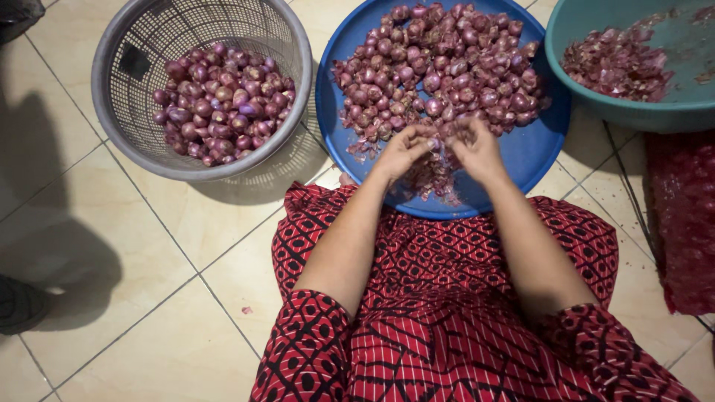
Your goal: The person sits on the floor peeling small red shallots. They pick up shallots from a blue tray, use a small knife to trim and peel off the outer skins and roots, drop the discarded peels into a green basin, and place the peeled shallots into a perforated basket.
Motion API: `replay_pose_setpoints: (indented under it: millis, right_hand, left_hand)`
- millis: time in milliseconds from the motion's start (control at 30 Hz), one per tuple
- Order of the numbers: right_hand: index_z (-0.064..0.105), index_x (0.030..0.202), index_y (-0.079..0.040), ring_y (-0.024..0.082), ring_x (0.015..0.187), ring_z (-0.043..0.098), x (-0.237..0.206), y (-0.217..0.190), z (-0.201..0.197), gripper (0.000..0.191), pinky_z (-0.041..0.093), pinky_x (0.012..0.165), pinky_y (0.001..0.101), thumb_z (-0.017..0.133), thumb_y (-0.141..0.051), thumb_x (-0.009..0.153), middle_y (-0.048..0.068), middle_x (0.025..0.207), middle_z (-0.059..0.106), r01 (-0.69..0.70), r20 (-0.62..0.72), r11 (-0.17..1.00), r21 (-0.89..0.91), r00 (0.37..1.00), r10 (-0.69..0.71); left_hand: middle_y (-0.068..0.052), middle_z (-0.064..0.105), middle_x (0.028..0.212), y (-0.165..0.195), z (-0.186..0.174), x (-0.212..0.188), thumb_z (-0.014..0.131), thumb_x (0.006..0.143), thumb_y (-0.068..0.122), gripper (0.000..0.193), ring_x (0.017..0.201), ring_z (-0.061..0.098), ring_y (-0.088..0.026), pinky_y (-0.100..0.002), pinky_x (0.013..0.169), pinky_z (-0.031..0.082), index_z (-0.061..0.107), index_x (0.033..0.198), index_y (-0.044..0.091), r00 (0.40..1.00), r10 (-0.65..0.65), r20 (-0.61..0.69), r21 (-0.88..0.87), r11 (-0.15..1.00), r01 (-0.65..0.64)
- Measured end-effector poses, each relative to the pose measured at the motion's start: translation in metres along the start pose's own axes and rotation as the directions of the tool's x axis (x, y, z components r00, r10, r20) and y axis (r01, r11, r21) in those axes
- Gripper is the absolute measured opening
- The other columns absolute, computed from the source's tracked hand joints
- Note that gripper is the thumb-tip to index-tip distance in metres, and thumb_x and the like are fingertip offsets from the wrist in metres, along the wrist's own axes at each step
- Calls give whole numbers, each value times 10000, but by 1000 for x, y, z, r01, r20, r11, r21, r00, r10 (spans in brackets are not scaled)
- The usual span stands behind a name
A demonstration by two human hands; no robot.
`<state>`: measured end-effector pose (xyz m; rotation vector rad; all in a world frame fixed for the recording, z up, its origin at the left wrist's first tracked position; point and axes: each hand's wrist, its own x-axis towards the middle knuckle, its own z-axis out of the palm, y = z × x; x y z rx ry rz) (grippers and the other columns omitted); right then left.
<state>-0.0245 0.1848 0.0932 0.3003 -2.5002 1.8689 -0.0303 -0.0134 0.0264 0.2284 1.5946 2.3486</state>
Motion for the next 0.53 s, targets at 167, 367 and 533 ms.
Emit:
replay_pose_setpoints:
  millis: [167, 367, 533]
  right_hand:
    - [673, 987, 25, 85, 779, 581, -9, -1, 10, 148, 488, 691, 286, 707, -118, 1005, 42, 857, 686, 52, 2, 988, -144, 999, -52]
    - [660, 1055, 39, 119, 732, 600, 0, 1, 2, 182, 490, 662, 289, 728, -117, 991, 54, 823, 673, -90, -136, 941, -326, 990, 47]
    - [543, 1494, -95, 106, 873, 550, -6, 12, -8, 510, 459, 733, 255, 634, -190, 1001, 106, 1033, 593, -131, 206, 991, -5, 970, 129]
  left_hand:
    - [-54, 708, 1107, -10, -1, 3, 685, 984, 75, 212, 1049, 672, -146, -299, 946, 549, 617, 1176, 20, 998, 54, 21, -4, 999, -54]
    - [-46, 719, 1075, -6, -1, 1, 684, 979, 98, 207, 999, 668, -130, -281, 926, 539, 655, 1163, 8, 1000, 3, 3, 54, 999, -3]
    - [-47, 708, 1055, -6, 0, 4, 761, 939, 100, 282, 970, 665, -143, -309, 888, 551, 614, 1167, 23, 996, 70, -56, 25, 997, -69]
